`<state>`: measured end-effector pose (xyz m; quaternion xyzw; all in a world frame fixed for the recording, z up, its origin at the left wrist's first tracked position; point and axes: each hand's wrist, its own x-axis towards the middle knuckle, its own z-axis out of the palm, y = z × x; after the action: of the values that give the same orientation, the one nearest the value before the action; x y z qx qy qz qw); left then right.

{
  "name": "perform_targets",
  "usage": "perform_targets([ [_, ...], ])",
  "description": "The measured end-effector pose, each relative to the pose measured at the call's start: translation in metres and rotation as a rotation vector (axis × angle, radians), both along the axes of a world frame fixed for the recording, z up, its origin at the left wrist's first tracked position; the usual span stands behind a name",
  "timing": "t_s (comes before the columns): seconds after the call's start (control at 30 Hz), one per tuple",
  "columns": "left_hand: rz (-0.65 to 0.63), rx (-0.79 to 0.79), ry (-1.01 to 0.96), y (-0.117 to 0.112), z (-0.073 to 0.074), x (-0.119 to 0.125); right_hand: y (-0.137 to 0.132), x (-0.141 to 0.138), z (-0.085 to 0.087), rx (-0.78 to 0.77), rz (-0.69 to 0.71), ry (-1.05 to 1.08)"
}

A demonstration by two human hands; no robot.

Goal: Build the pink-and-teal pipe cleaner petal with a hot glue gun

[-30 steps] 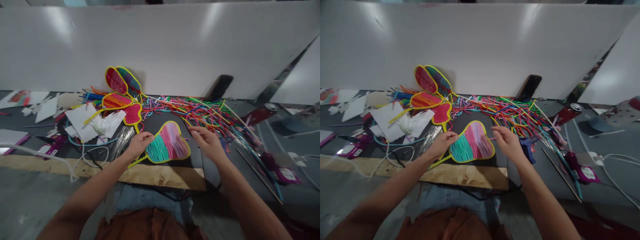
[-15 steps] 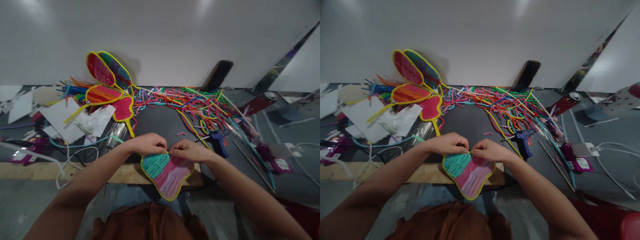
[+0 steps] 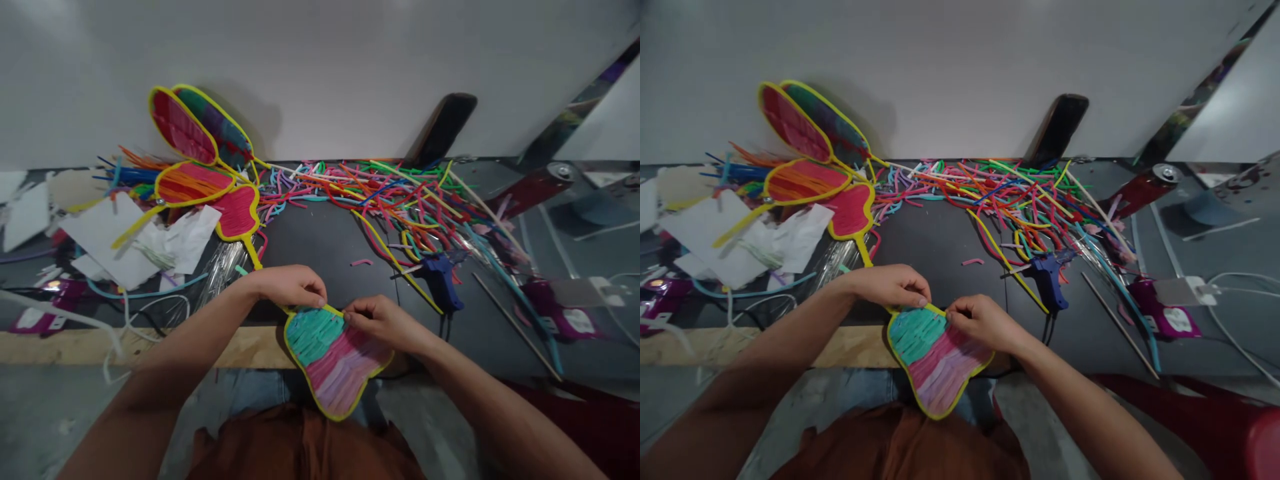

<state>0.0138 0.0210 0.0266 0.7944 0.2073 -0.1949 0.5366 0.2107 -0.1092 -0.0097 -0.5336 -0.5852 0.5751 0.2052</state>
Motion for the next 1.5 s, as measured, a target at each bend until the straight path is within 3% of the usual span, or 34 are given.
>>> perform_targets([
  [0.3, 0.094, -0.041, -0.02, -0.004, -0.005, -0.004, -0.002, -0.003, -0.002, -0.037, -0.004, -0.016],
  [0.6, 0.081, -0.026, -0.048, -0.009, 0.0, 0.003, 0.008, -0.003, 0.002, -0.026, 0.042, 0.069],
  [0.8, 0.007, 0.101, -0.007, -0.009, 0.008, 0.002, 0.013, -0.015, -0.001, -0.054, 0.037, 0.05],
  [1.03, 0.121, 0.449, -0.05, -0.015, 0.026, -0.032, 0.011, -0.016, -0.005, -0.078, -0.008, 0.044],
  [1.1, 0.228, 0.562, -0.142, -0.028, 0.027, -0.042, 0.01, -0.016, -0.006, -0.083, -0.02, 0.062],
  [1.13, 0.34, 0.618, -0.214, -0.036, 0.026, -0.047, 0.01, -0.015, -0.006, -0.084, -0.026, 0.072],
  [1.23, 0.934, 0.76, -0.376, -0.06, 0.016, -0.061, 0.007, -0.012, -0.005, -0.077, -0.062, 0.079],
  [1.27, 1.163, 0.746, -0.43, -0.067, 0.011, -0.066, 0.006, -0.01, -0.005, -0.069, -0.082, 0.076],
  [1.33, 1.476, 0.475, -0.527, -0.078, -0.002, -0.07, 0.003, -0.008, -0.004, -0.06, -0.127, 0.082],
  [1.4, 1.513, 0.072, -0.548, -0.085, -0.013, -0.067, 0.001, -0.007, -0.004, -0.064, -0.16, 0.107],
  [1.5, 1.382, -0.415, -0.507, -0.088, -0.024, -0.052, -0.001, -0.007, -0.001, -0.067, -0.178, 0.136],
])
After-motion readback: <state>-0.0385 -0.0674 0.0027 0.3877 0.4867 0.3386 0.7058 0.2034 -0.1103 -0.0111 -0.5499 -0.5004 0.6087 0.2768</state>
